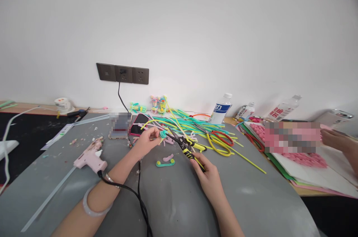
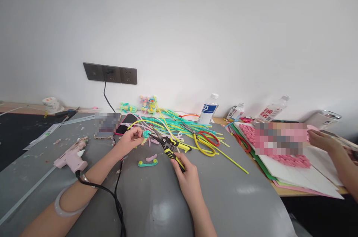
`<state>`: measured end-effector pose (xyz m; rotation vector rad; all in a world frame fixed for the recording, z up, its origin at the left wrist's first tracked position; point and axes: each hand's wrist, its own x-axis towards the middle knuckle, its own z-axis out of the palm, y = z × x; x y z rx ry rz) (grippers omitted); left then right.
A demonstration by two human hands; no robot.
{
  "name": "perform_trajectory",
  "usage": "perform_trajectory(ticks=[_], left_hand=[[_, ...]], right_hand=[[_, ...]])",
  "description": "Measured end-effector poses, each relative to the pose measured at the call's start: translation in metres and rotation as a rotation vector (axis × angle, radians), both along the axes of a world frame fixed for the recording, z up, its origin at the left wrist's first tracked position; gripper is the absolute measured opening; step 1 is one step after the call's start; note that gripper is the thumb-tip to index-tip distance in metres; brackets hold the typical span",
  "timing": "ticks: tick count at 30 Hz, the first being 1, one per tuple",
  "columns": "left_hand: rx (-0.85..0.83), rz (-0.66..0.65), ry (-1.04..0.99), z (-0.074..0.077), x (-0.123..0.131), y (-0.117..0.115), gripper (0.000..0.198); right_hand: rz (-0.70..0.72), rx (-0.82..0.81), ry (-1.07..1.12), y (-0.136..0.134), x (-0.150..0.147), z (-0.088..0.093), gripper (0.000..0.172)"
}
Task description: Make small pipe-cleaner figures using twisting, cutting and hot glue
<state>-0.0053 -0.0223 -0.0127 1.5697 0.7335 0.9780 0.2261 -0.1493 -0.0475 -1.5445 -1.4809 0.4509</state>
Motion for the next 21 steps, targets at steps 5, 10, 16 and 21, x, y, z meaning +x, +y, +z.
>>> perform_trajectory(ticks=[5,10,16,21], left_hand=[[-0.004,0.016,0.012,0.0013,0.0003,-0.0011,0.032],[0.005,0.020,0.025,0.0036,0.0000,-0.0017,0.032],[0.012,0.019,0.025,0.0018,-0.0007,-0.0012,0.029],[0.009,0.025,0.023,0.0020,-0.0004,-0.0020,0.029]], right_hand=[[-0.009,0.013,-0.002,0.0000,-0.0004,-0.0002,0.040],[-0.008,0.000,0.000,-0.0003,-0.0023,0.0017,0.039],[-0.003,-0.009,-0.002,-0.0002,-0.0008,0.0001,0.041],[-0.006,-0.002,-0.006,-0.0006,-0.0010,0.0009,0.039]])
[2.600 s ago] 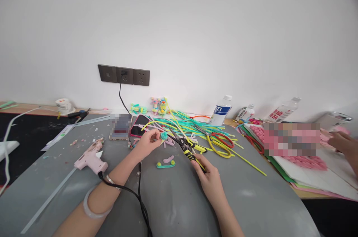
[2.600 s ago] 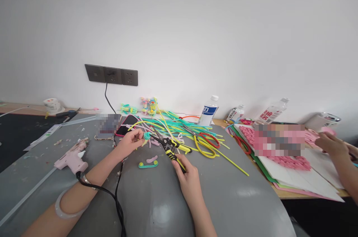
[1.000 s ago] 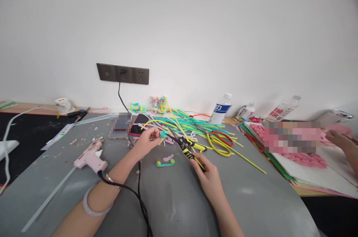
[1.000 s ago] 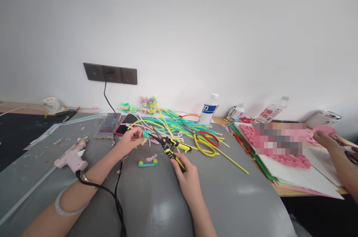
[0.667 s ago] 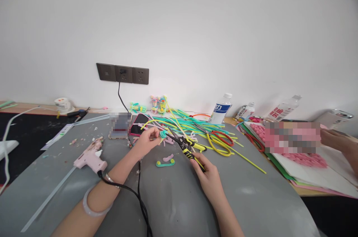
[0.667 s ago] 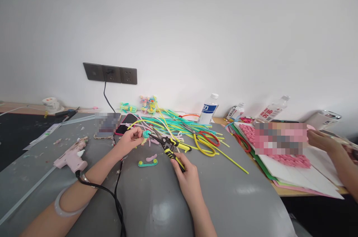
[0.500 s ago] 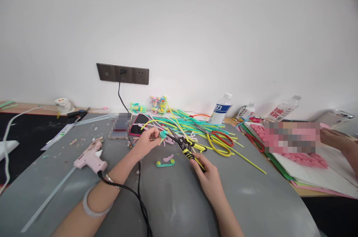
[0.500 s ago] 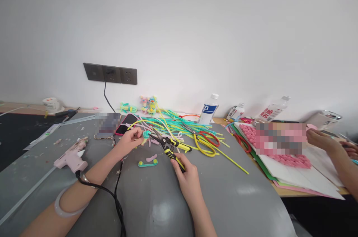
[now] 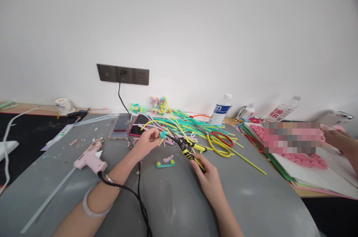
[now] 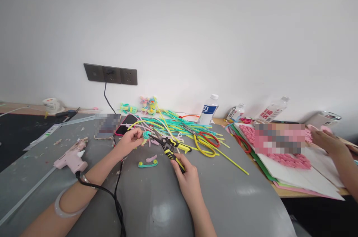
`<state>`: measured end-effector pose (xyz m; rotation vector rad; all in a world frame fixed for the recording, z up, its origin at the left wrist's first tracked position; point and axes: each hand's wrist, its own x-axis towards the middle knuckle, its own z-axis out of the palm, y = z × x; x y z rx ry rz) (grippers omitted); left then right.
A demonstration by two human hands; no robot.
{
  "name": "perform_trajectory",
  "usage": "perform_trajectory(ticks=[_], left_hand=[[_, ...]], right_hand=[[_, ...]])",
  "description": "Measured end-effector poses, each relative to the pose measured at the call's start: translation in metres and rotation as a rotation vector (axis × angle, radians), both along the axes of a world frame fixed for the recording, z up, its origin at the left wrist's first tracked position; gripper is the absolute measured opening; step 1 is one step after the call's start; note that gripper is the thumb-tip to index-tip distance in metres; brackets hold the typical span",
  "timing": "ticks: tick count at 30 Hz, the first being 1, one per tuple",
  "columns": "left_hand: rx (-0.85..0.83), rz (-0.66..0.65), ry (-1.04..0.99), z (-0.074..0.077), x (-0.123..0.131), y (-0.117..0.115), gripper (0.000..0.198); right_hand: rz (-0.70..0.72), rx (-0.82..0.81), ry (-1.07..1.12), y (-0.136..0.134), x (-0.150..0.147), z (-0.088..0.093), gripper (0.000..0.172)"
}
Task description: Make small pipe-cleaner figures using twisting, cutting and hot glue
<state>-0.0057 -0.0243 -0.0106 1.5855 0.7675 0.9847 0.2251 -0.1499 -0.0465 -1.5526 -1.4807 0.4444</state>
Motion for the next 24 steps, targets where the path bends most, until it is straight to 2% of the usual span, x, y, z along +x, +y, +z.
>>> perform_trajectory(ticks=[24], left_hand=[[-0.004,0.003,0.032,-0.0005,-0.0010,0.0004,0.031]], right_hand=[[-0.009,0.004,0.007,0.0008,-0.0010,-0.0001,0.042]])
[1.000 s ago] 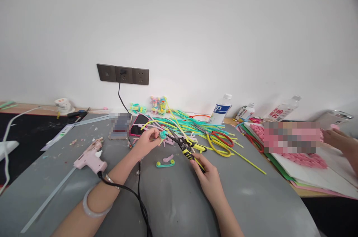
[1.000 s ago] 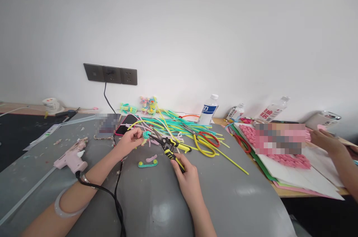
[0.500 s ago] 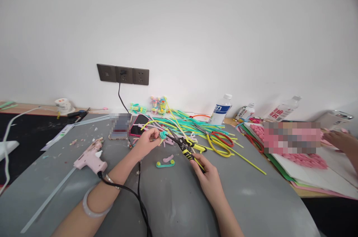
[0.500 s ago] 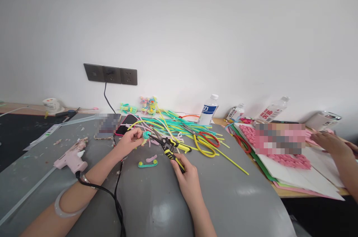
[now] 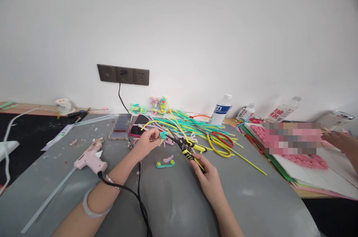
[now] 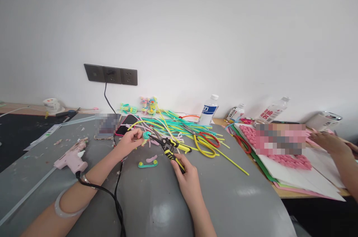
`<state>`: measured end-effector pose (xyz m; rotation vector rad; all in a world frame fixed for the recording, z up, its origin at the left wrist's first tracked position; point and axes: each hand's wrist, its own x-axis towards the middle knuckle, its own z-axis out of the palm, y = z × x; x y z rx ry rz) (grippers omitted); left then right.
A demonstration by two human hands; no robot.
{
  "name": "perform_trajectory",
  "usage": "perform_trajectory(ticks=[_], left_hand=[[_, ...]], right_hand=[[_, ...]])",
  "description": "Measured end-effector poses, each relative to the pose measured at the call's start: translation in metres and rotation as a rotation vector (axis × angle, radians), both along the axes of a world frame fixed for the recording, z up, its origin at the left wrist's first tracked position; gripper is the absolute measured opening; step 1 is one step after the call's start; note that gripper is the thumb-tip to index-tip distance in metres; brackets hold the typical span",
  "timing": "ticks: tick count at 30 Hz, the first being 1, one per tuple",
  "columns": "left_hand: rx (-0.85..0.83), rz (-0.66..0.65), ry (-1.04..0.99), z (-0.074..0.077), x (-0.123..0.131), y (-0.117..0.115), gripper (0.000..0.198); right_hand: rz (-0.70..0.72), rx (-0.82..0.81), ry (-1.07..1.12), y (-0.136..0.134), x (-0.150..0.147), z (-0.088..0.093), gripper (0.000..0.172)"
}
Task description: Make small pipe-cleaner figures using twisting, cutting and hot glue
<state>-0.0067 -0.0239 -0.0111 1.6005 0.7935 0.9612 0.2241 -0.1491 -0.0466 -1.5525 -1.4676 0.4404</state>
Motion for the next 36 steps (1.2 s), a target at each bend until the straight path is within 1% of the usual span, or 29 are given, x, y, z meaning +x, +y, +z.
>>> perform_trajectory(ticks=[5,13,19,28,36], left_hand=[[0.003,0.007,-0.010,0.0005,0.0006,-0.0001,0.030],[0.004,0.010,-0.004,0.0016,0.0003,-0.0008,0.029],[0.006,0.005,0.002,0.0032,0.0007,-0.0013,0.029],[0.010,0.009,0.015,-0.0005,0.0001,0.0015,0.027],[0.011,0.018,0.018,0.0029,0.0009,-0.0006,0.026]], right_hand=[[0.007,0.000,0.000,-0.0001,-0.0005,0.0018,0.042],[0.010,-0.015,-0.015,-0.0004,0.0007,-0.0014,0.041],[0.007,-0.009,-0.012,-0.0008,0.0009,-0.0003,0.039],[0.003,-0.001,-0.014,-0.0009,-0.0004,0.0007,0.040],[0.004,-0.016,-0.018,-0.0010,0.0002,0.0012,0.041]])
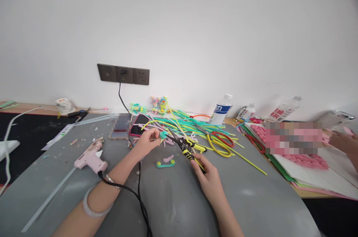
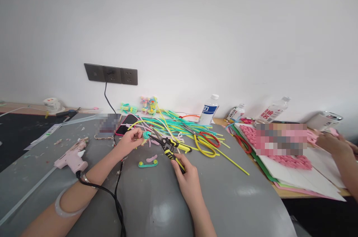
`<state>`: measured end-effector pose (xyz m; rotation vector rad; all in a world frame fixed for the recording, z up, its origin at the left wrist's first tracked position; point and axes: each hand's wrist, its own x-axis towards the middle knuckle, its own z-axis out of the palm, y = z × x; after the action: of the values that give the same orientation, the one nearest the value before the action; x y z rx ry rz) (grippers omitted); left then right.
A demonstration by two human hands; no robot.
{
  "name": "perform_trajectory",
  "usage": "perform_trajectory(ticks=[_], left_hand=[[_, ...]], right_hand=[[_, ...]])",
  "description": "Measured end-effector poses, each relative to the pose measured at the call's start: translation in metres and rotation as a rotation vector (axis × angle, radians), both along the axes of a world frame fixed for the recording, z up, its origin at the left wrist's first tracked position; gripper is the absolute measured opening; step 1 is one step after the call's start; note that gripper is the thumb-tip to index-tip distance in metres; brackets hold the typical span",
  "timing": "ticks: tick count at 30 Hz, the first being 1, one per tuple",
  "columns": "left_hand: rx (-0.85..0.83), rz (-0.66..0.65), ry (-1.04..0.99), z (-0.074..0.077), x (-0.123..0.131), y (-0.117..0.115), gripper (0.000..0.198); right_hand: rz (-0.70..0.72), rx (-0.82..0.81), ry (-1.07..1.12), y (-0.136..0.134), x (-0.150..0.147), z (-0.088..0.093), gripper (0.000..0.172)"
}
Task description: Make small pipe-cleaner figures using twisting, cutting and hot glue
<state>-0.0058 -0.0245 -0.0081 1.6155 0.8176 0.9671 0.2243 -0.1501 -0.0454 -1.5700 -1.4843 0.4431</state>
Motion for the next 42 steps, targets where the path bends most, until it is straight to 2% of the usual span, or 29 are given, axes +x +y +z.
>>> perform_trajectory(ticks=[25,35,42], left_hand=[[0.006,-0.006,-0.010,0.0005,-0.0001,0.0001,0.025],[0.000,-0.004,0.012,0.0003,-0.0012,0.0003,0.026],[-0.011,-0.005,0.005,0.0005,-0.0009,-0.0004,0.026]], right_hand=[[0.006,0.029,-0.012,0.0000,-0.0003,0.0009,0.036],[-0.004,0.023,-0.008,-0.0002,0.0004,-0.0020,0.040],[-0.009,0.013,0.005,-0.0003,-0.0018,0.0032,0.041]])
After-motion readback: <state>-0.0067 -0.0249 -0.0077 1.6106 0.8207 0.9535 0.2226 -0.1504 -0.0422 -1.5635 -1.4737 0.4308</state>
